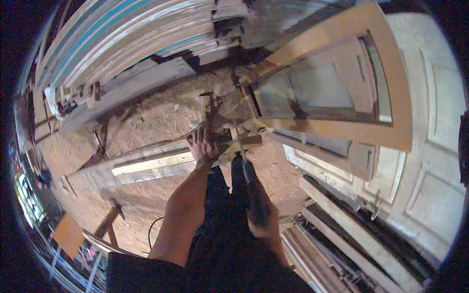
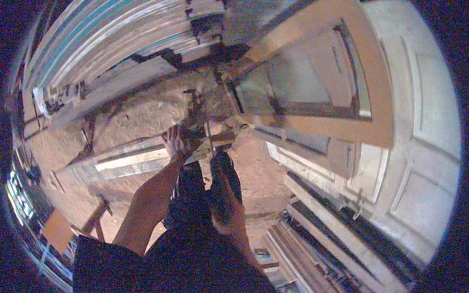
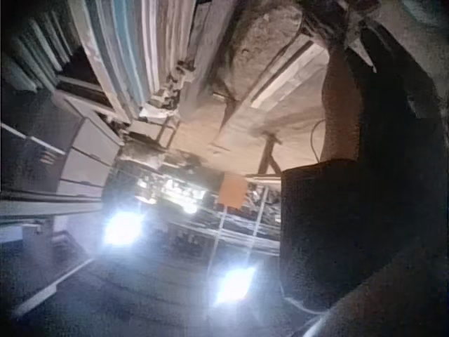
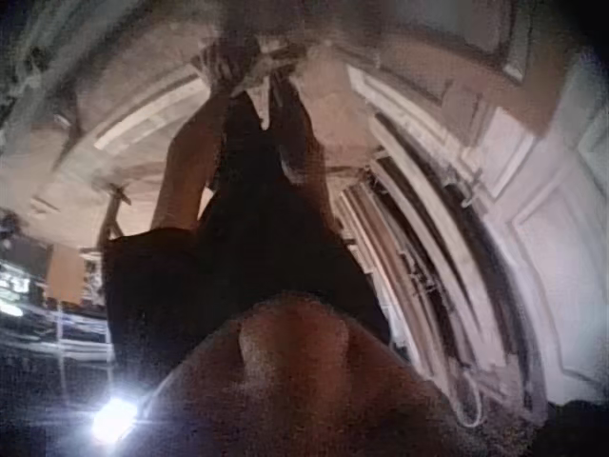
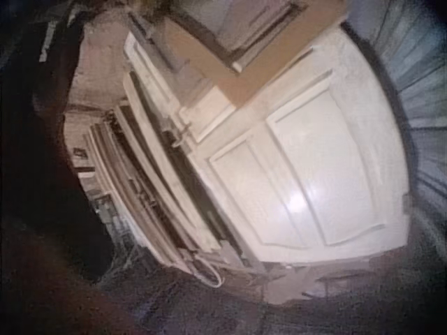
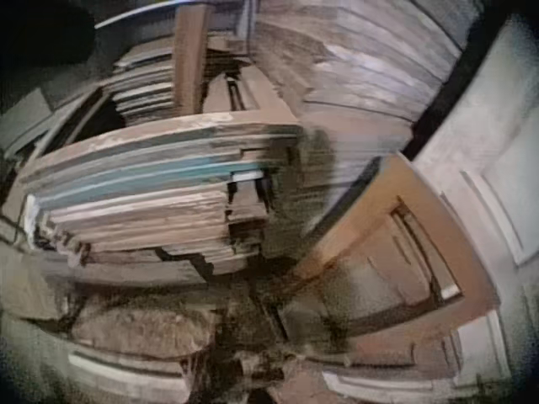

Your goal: The person saws a piece of wood by hand using a hand saw. They hold the wood steady with one hand while moving the saw back and forth through a marked cut line.

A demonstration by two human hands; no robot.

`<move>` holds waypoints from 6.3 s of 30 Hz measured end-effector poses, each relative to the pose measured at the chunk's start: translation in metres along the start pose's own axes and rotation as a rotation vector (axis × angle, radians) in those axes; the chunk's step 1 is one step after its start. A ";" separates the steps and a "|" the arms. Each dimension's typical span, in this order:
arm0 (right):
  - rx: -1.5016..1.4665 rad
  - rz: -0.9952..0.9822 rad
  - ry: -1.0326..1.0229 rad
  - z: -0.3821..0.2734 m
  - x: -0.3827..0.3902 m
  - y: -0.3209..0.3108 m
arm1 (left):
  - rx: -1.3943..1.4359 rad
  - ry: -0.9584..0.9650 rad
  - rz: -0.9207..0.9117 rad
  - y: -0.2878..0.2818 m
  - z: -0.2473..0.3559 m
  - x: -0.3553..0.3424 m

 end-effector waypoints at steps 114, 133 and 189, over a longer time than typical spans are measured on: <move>-0.043 -0.060 -0.021 0.049 0.002 0.003 | 0.010 0.108 0.455 -0.019 0.008 0.008; -0.094 -0.025 -0.192 0.050 0.000 0.013 | -0.046 0.418 0.303 0.013 -0.021 -0.004; -0.042 -0.158 0.232 -0.005 -0.038 0.021 | -0.116 0.354 0.015 0.015 -0.020 0.007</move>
Point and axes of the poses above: each hand's wrist, its own x-axis away from the middle knuckle, its own y-axis out of the palm, z = x × y, the point moved 4 cm from there along -x, towards the middle knuckle, and after that the axes turned 9 degrees about -x, right-handed, at the moved point
